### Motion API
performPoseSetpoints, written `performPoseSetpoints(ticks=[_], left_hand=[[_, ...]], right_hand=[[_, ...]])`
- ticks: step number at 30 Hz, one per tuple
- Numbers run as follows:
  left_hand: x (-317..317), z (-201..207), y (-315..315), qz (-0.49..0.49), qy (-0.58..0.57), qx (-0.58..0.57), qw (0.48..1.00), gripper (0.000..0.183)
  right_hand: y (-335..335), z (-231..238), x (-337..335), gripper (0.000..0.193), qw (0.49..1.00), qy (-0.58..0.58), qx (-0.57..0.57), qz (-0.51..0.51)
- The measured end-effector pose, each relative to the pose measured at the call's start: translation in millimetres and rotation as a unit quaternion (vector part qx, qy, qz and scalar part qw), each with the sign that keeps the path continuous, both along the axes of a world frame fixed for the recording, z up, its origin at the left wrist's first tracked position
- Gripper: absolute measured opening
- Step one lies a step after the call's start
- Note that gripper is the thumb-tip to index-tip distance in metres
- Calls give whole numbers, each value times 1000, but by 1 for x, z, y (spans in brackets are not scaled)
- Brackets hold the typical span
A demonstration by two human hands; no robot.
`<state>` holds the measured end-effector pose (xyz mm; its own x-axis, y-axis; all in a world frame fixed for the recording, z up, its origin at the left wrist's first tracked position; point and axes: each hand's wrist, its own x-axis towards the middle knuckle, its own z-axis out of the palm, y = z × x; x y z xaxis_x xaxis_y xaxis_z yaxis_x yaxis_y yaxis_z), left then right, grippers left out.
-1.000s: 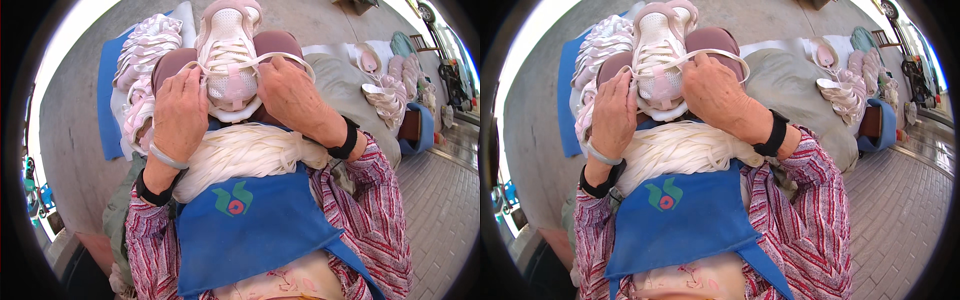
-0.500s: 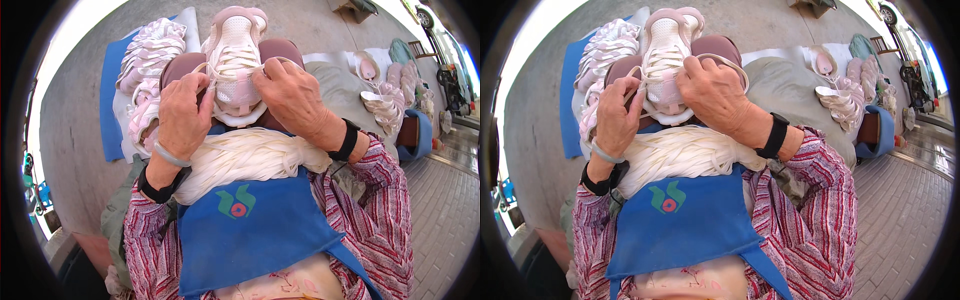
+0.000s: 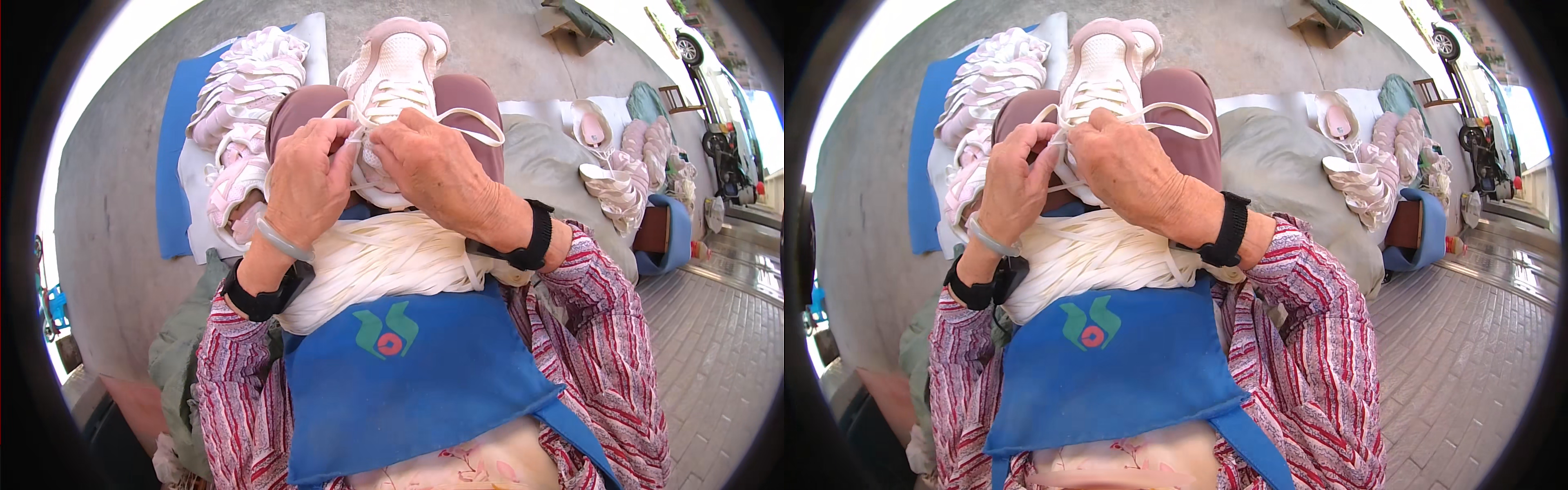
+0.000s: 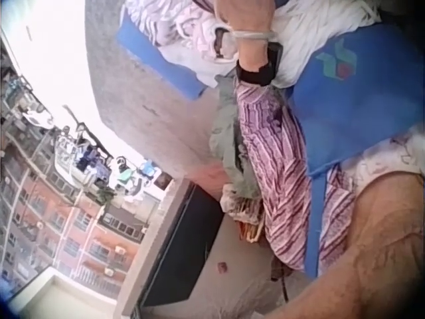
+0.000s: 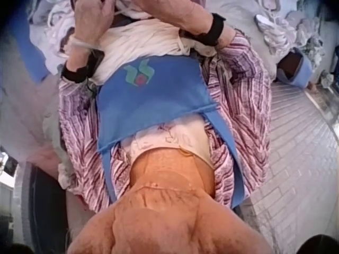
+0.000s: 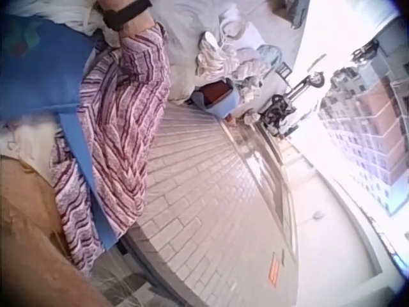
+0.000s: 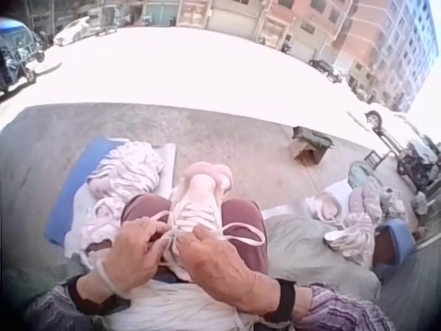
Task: The recorder is lacing a pink and white shoe while sitting on the floor with many other shoe components nearby.
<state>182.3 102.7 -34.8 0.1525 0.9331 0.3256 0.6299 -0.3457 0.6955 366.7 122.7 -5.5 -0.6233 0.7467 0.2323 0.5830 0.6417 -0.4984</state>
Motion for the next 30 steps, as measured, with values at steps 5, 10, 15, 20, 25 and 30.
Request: performPoseSetpoints(ticks=[5,10,15,20,25,30], left_hand=[[-3,-8,6,-31,-58,-22,998,14],[-6,-4,5,-30,-71,-70,995,14],[-4,3,6,-46,-108,-113,987,18],[-9,13,-10,1,-53,39,998,12],[-20,29,-14,-117,-207,-432,870,43],[21,35,-11,-117,-420,-562,703,52]], right_hand=[[1,-4,-6,9,998,6,34,-50],[2,-1,-12,17,993,-72,86,-22],[2,10,-24,22,980,-155,123,-19],[7,15,-9,17,994,-105,38,-14],[-19,42,16,14,912,110,-368,147],[-58,46,-3,20,880,149,-361,270]])
